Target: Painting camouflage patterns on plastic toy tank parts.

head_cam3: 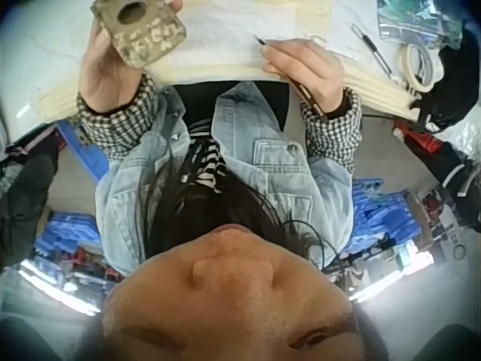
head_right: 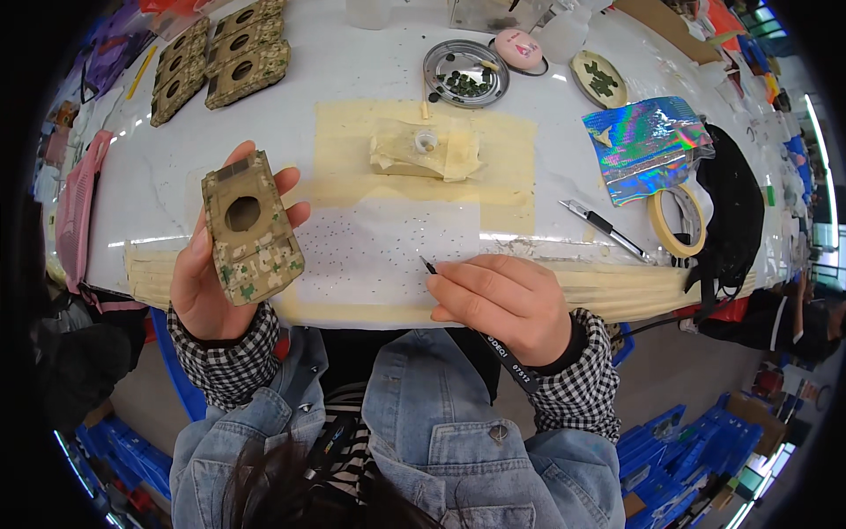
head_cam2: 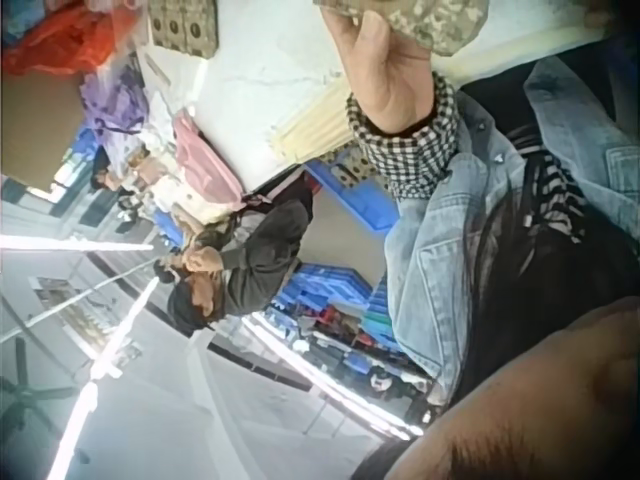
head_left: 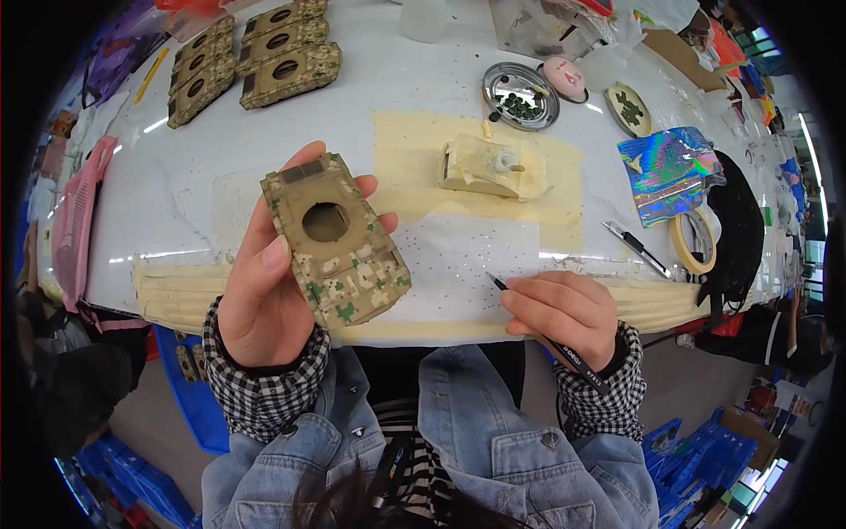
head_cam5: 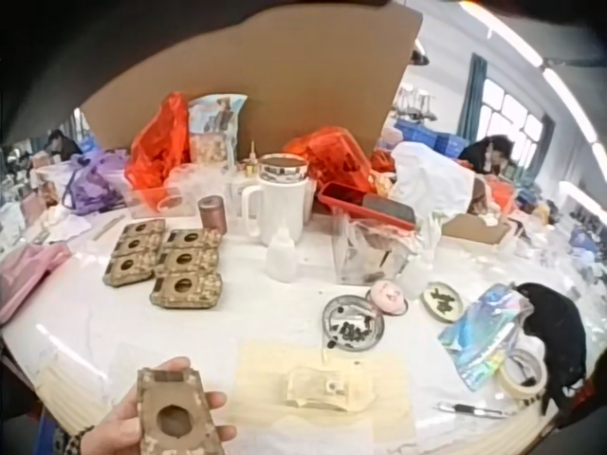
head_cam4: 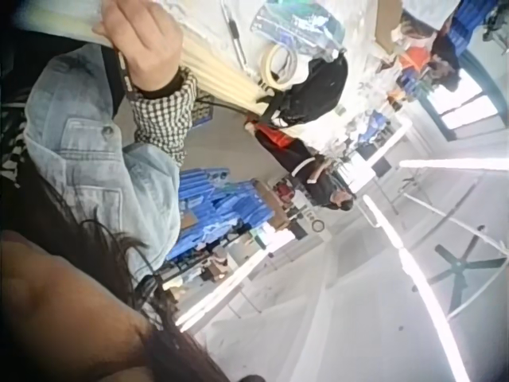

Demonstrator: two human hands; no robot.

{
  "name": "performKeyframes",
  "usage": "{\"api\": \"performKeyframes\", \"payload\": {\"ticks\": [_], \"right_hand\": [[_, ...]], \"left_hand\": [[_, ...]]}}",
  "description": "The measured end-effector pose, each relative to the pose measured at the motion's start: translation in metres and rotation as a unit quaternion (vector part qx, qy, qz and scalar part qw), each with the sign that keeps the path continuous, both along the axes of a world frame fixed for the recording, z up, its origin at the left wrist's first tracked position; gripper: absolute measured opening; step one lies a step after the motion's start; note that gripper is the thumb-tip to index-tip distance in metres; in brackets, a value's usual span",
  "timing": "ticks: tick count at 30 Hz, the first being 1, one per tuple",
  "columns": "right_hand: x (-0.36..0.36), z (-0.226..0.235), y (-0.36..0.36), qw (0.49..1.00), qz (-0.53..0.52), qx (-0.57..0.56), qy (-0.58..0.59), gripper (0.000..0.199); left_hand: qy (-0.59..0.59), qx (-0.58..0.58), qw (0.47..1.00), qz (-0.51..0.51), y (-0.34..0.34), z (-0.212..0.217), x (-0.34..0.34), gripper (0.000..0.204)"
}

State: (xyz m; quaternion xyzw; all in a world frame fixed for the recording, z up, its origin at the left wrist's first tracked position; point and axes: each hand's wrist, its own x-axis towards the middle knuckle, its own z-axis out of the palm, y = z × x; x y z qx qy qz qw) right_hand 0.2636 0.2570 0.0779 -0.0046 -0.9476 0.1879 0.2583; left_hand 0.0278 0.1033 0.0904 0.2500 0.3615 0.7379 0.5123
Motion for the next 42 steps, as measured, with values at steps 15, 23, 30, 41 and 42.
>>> {"api": "performKeyframes", "payload": {"ticks": [15, 23, 30, 41, 42], "right_hand": [[0.001, 0.0, 0.0, 1.0, -0.008, -0.025, -0.003, 0.027], [0.004, 0.002, 0.002, 0.985, -0.053, -0.166, -0.001, 0.023], [0.01, 0.0, 0.003, 0.913, -0.11, -0.393, 0.014, 0.014], [0.001, 0.022, -0.007, 0.75, -0.11, -0.645, 0.097, 0.03], [-0.003, 0.025, -0.01, 0.767, -0.111, -0.624, 0.1, 0.03]], "left_hand": [[-0.022, 0.013, 0.998, -0.055, -0.001, -0.003, -0.007, 0.077], [-0.008, -0.015, 1.0, -0.011, 0.0, 0.001, -0.001, 0.078], [-0.003, -0.016, 1.0, 0.011, 0.002, 0.003, 0.002, 0.078], [-0.037, -0.051, 0.996, -0.067, -0.012, 0.008, 0.01, 0.042], [-0.033, -0.062, 0.994, -0.08, -0.015, 0.009, 0.01, 0.038]]}}
